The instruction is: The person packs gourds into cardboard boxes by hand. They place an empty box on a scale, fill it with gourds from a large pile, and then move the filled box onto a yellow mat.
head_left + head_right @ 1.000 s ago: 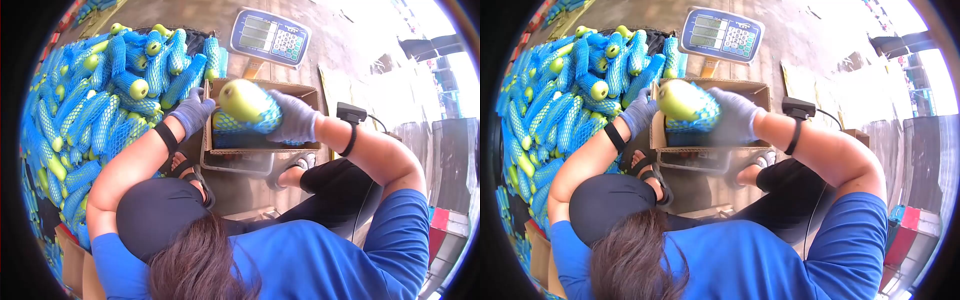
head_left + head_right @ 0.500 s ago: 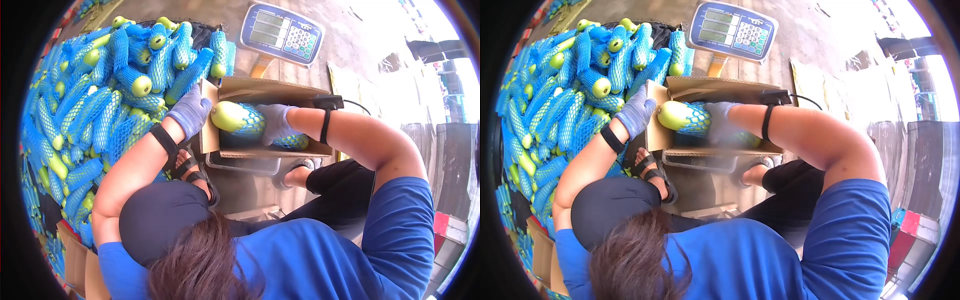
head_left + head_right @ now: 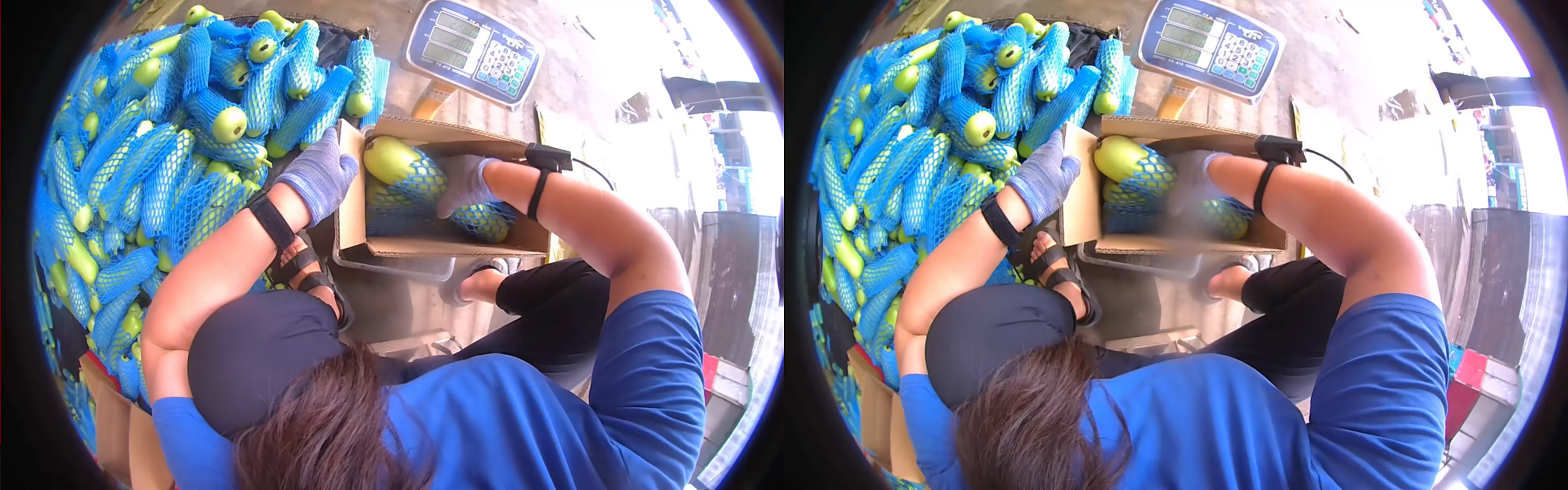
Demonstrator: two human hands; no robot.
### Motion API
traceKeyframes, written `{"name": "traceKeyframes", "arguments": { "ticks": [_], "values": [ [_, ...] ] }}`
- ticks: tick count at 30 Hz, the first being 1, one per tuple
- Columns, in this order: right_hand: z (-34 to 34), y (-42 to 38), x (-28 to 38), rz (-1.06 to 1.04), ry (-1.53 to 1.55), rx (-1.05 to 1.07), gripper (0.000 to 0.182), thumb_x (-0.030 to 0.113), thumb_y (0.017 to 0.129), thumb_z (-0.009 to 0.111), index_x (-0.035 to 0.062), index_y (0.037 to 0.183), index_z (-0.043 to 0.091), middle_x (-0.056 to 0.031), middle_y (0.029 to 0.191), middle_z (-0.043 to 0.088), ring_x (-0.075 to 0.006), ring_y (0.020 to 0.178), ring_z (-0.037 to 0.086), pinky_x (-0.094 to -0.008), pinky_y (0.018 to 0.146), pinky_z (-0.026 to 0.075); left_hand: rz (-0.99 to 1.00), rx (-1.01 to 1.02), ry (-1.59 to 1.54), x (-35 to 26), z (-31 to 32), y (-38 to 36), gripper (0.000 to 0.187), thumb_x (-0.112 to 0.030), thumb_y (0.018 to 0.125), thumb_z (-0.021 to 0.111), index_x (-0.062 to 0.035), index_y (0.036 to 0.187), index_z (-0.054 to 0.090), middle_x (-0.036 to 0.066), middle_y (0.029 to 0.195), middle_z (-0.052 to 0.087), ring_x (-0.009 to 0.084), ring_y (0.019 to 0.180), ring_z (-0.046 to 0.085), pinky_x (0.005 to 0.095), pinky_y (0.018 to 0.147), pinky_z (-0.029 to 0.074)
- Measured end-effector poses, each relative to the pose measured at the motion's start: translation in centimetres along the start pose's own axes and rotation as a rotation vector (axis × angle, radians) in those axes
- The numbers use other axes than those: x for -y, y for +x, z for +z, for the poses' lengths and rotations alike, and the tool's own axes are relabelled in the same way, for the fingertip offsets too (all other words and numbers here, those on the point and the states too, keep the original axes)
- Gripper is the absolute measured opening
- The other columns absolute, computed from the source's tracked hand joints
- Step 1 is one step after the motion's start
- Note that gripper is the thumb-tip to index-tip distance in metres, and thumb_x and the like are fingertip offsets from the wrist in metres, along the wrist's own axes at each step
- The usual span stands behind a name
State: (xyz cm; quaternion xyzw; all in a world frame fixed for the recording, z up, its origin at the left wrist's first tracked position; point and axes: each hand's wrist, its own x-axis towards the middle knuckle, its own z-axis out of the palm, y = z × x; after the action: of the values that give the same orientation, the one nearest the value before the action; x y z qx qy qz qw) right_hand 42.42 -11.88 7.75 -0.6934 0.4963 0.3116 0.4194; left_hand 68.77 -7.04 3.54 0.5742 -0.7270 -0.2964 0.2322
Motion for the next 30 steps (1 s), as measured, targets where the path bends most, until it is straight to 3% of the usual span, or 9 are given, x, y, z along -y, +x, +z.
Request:
{"name": "traceKeyframes", "arguments": {
  "ticks": [4, 9, 11, 15, 19, 21, 22, 23, 30],
  "values": [
    [0.9, -3.7, -0.3, -0.164, 0.143, -0.213, 0.07, 0.021, 0.062, 0.085, 0.006, 0.125, 0.057, -0.0134, 0.109, 0.068, -0.0289, 0.105, 0.065, -0.0358, 0.095, 0.05, -0.045, 0.117, -0.012, 0.5, -1.0, 0.8, 0.052, -0.022, 0.09, 0.058, 0.0026, 0.13, 0.036, 0.035, 0.101, 0.062, 0.0499, 0.095, 0.062, 0.0528, 0.086, 0.049],
    [-0.5, -9.1, -1.8, -0.617, 0.319, -0.442, 0.064, 0.012, 0.067, 0.082, 0.0056, 0.127, 0.058, -0.0094, 0.117, 0.068, -0.0189, 0.108, 0.063, -0.0336, 0.101, 0.048, 0.196, -0.203, 0.53, -9.0, -4.7, 1.1, 0.057, -0.021, 0.076, 0.076, -0.0061, 0.126, 0.051, 0.018, 0.112, 0.061, 0.0355, 0.104, 0.061, 0.0439, 0.094, 0.049],
    [-0.9, -10.9, -3.6, -0.579, 0.479, -0.524, 0.066, 0.015, 0.068, 0.081, 0.0078, 0.129, 0.058, -0.0089, 0.116, 0.068, -0.0193, 0.106, 0.063, -0.033, 0.098, 0.048, 0.355, 0.433, 0.898, -12.6, -3.9, 2.7, 0.053, -0.028, 0.075, 0.078, -0.0061, 0.12, 0.058, 0.015, 0.104, 0.063, 0.0342, 0.101, 0.063, 0.0441, 0.093, 0.049],
    [-1.7, -11.8, -4.6, -0.483, 0.589, -0.719, 0.069, 0.021, 0.062, 0.085, 0.0058, 0.124, 0.061, -0.0107, 0.109, 0.07, -0.0219, 0.101, 0.065, -0.0349, 0.094, 0.05, 0.251, 1.044, 0.932, -16.6, 2.1, 5.3, 0.055, -0.036, 0.082, 0.073, -0.0041, 0.124, 0.059, 0.017, 0.114, 0.067, 0.0338, 0.108, 0.065, 0.043, 0.092, 0.052],
    [-1.6, -11.6, -5.5, -0.46, 0.65, -0.801, 0.071, 0.024, 0.062, 0.088, 0.0049, 0.124, 0.059, -0.0126, 0.112, 0.068, -0.0228, 0.105, 0.063, -0.0358, 0.095, 0.049, 0.315, 1.211, 1.091, -14.6, 10.5, 8.0, 0.059, -0.037, 0.084, 0.073, -0.0027, 0.129, 0.058, 0.016, 0.123, 0.067, 0.0327, 0.111, 0.066, 0.0417, 0.092, 0.054],
    [-0.8, -11.9, -6.7, -0.358, 0.565, -0.858, 0.073, 0.027, 0.062, 0.088, 0.0049, 0.125, 0.058, -0.015, 0.115, 0.067, -0.0274, 0.109, 0.063, -0.037, 0.098, 0.048, 0.24, 1.052, 1.166, -6.1, 17.5, 9.1, 0.076, -0.029, 0.074, 0.081, -0.0082, 0.139, 0.049, 0.013, 0.127, 0.065, 0.0293, 0.113, 0.065, 0.0404, 0.091, 0.054],
    [-0.6, -12.8, -6.8, -0.331, 0.585, -0.825, 0.075, 0.029, 0.062, 0.088, 0.0054, 0.127, 0.058, -0.0161, 0.116, 0.067, -0.0299, 0.11, 0.062, -0.0378, 0.099, 0.047, -0.029, 0.684, 0.808, -9.6, 16.1, 7.3, 0.046, -0.02, 0.09, 0.066, -0.0056, 0.132, 0.054, 0.015, 0.124, 0.066, 0.0281, 0.116, 0.064, 0.0444, 0.092, 0.054],
    [-0.3, -12.9, -7.3, -0.323, 0.6, -0.833, 0.075, 0.029, 0.062, 0.088, 0.0054, 0.127, 0.058, -0.0161, 0.116, 0.067, -0.0299, 0.11, 0.062, -0.0378, 0.099, 0.047, 0.209, 0.575, 0.942, -8.4, 15.7, 5.7, 0.078, -0.018, 0.068, 0.08, -0.0097, 0.139, 0.047, 0.017, 0.12, 0.066, 0.0289, 0.114, 0.064, 0.0424, 0.09, 0.055],
    [-0.2, -11.7, -9.0, -0.405, 0.535, -0.858, 0.077, 0.023, 0.06, 0.088, 0.0074, 0.129, 0.057, -0.0133, 0.114, 0.069, -0.0265, 0.108, 0.064, -0.0369, 0.098, 0.048, 0.291, 0.828, 1.005, -18.5, 6.1, 6.7, 0.064, -0.025, 0.058, 0.085, -0.0083, 0.115, 0.063, 0.013, 0.109, 0.068, 0.0293, 0.104, 0.067, 0.0382, 0.087, 0.056]
  ]
}}
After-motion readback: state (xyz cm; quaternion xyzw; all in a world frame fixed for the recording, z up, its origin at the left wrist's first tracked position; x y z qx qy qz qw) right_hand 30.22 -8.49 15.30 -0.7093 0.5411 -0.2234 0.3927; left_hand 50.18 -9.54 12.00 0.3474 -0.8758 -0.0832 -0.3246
